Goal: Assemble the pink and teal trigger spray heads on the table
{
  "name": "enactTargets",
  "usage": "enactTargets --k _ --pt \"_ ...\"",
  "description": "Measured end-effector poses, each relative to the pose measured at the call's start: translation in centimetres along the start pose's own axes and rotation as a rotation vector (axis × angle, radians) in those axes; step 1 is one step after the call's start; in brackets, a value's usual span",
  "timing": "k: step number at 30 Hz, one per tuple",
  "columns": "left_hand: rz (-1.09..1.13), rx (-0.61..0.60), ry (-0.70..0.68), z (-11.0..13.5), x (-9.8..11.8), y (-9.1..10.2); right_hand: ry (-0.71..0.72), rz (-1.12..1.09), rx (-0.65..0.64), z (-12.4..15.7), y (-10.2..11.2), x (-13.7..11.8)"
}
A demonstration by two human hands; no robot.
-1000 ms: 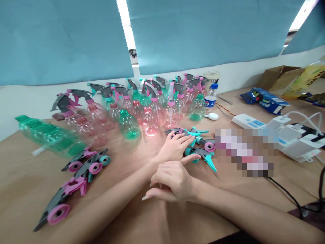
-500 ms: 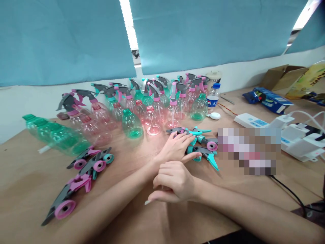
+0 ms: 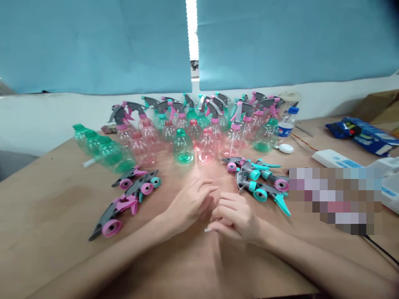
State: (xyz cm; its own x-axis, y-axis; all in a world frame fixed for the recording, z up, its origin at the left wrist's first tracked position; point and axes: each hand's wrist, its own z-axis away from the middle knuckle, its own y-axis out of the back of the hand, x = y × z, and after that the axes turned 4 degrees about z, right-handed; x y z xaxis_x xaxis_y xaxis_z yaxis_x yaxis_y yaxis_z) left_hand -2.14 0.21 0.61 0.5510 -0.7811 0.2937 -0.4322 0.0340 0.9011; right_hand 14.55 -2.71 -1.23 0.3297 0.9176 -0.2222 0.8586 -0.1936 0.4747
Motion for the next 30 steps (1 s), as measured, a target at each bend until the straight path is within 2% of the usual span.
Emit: enactTargets --k 4,9,12,15,20,25,28,30 --pt "-0.046 0.046 0.186 5.9 -0.9 4.1 -0.097 0.053 -0.197 0.5 -0.2 0.3" --pt "-0.07 0.152 0.428 12.8 -2.7 8.5 -0.154 0.075 -0.321 1.1 -0.9 0.5" --pt "-0.007 0.171 0.463 16.3 -3.8 10.1 -0.165 0.11 -0.361 1.0 -1.3 0.5" --pt "0.014 0.17 0.443 18.6 -4.4 10.6 -0.194 0.116 -0.413 0.7 -1.8 0.4" --pt "-0.007 0.081 0.366 19.3 -3.5 10.3 -0.215 0.084 -0.462 -0.2 -3.2 0.3" --pt "-0.115 -0.025 0.397 18.4 -2.6 10.3 -0.252 0.101 -0.48 -0.5 -4.5 0.2" --pt "-0.116 0.004 0.396 18.3 -2.6 10.3 -0.28 0.104 -0.516 -0.9 -5.0 0.1" --pt "-0.07 0.151 0.446 18.3 -2.5 9.9 -0.285 0.094 -0.546 -1.6 -5.5 0.1"
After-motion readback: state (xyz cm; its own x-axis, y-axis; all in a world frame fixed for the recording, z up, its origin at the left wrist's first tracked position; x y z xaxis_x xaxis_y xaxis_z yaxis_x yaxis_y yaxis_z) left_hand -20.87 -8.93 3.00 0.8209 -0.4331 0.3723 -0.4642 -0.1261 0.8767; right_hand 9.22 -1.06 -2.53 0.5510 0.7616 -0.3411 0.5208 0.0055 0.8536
